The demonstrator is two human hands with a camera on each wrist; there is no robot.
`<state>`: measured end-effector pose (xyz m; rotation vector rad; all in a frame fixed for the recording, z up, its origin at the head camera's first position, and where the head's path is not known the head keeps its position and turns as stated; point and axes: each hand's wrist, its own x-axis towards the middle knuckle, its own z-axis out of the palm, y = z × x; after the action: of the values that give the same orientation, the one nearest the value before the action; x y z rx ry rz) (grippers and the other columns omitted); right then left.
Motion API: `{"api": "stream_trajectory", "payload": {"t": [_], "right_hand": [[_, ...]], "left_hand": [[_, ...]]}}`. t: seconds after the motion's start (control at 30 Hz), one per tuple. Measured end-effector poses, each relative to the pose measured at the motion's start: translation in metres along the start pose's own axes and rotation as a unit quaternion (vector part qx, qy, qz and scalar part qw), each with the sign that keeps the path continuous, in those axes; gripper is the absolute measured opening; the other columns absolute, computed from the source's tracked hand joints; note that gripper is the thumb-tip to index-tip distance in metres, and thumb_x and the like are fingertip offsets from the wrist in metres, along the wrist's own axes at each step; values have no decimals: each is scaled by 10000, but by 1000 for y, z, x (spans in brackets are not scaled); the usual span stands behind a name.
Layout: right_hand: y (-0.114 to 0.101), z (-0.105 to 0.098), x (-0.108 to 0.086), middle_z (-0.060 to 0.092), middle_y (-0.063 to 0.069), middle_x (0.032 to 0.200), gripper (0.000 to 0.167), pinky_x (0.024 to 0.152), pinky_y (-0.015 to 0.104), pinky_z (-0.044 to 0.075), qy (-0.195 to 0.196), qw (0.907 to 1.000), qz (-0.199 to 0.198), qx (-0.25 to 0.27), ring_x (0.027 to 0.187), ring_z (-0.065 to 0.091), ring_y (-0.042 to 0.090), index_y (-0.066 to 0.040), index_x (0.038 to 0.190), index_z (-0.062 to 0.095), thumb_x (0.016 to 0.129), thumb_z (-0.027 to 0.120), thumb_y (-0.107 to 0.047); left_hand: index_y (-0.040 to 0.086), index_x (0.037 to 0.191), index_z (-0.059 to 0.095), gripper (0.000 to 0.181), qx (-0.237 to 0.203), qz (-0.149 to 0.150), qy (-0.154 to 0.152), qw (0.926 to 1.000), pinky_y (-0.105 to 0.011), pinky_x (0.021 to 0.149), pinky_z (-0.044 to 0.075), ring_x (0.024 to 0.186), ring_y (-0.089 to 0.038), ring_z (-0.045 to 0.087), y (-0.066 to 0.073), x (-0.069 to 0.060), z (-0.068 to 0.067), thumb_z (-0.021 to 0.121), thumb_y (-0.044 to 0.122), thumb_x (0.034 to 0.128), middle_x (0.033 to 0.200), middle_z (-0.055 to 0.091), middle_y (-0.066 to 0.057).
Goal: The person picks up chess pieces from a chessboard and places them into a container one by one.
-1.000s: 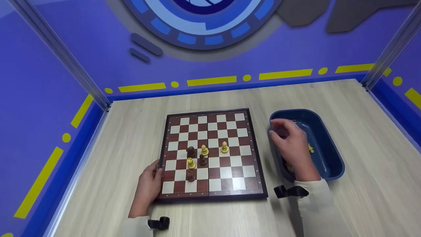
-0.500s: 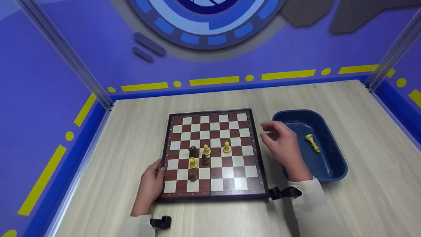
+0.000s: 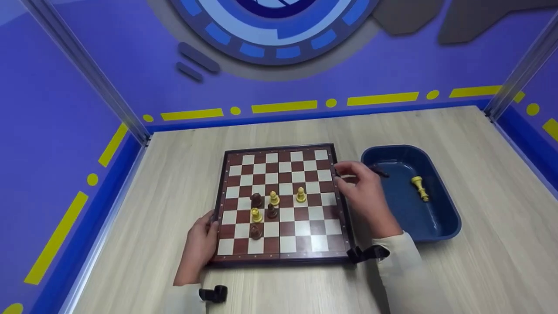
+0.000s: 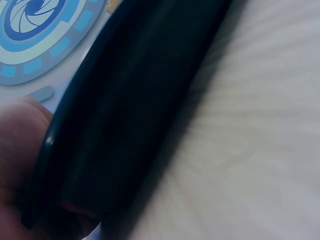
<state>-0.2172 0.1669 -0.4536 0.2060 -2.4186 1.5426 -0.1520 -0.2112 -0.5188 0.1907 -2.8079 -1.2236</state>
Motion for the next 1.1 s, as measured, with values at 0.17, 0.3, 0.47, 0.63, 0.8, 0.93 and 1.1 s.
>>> {"api": "stream_trajectory", "payload": {"t": [0.17, 0.3, 0.47, 0.63, 0.8, 0.93, 1.1], "right_hand": [[3, 7, 0, 678, 111, 1088, 258, 902, 457, 535, -95, 9999, -38, -33, 995, 641, 242, -51, 1090, 686, 835, 694, -15], [3, 13, -1, 673, 102, 1107, 268, 911, 435, 534, -212, 9994, 21, -280, 1015, 632, 233, -77, 1112, 680, 847, 688, -38], [2, 19, -2, 690, 92, 1087, 272, 878, 384, 541, -274, 9991, 140, -305, 996, 646, 223, -91, 1116, 687, 845, 698, -77], [2, 26, -2, 706, 118, 1059, 261, 856, 329, 537, -338, 9992, 189, -82, 976, 662, 210, -81, 1103, 691, 844, 717, -89], [4, 35, -3, 708, 143, 1064, 258, 882, 368, 542, -447, 9989, 114, 27, 995, 670, 222, -59, 1104, 687, 847, 709, -69], [3, 41, -4, 710, 133, 1065, 268, 888, 392, 544, -532, 9984, 209, -11, 990, 673, 219, -77, 1115, 688, 847, 707, -86], [3, 49, -5, 705, 139, 1098, 283, 914, 395, 533, -681, 9967, 420, 131, 1010, 673, 231, -75, 1134, 690, 852, 702, -97]], "left_hand": [[-35, 1391, 482, 410, 31, 43, 7, 10000, -457, 884, 493, 993, -296, 631, 0, 0, -1, 474, 93, 1002, 1094, 626, -202], [-29, 1392, 484, 412, 12, 39, 16, 10000, -465, 900, 485, 1009, -307, 625, -2, 0, 0, 478, 97, 1000, 1106, 624, -207], [-33, 1384, 493, 406, -8, 117, 51, 9999, -476, 910, 485, 1019, -316, 626, -2, 0, 0, 489, 91, 998, 1112, 626, -209], [-55, 1381, 484, 409, -38, 177, 71, 9998, -476, 913, 491, 1019, -320, 634, -4, 0, 1, 493, 87, 998, 1111, 628, -211], [-47, 1380, 489, 404, -50, 115, 84, 9999, -469, 909, 497, 1019, -306, 639, -3, 0, 1, 493, 89, 999, 1118, 633, -201], [-45, 1384, 485, 404, -57, 33, 57, 10000, -462, 897, 507, 1016, -295, 643, -2, 1, 2, 480, 92, 1004, 1115, 633, -194], [-43, 1389, 479, 407, -60, -29, 33, 10000, -455, 887, 512, 1010, -288, 645, -1, 1, 2, 478, 92, 1005, 1121, 630, -192]]}}
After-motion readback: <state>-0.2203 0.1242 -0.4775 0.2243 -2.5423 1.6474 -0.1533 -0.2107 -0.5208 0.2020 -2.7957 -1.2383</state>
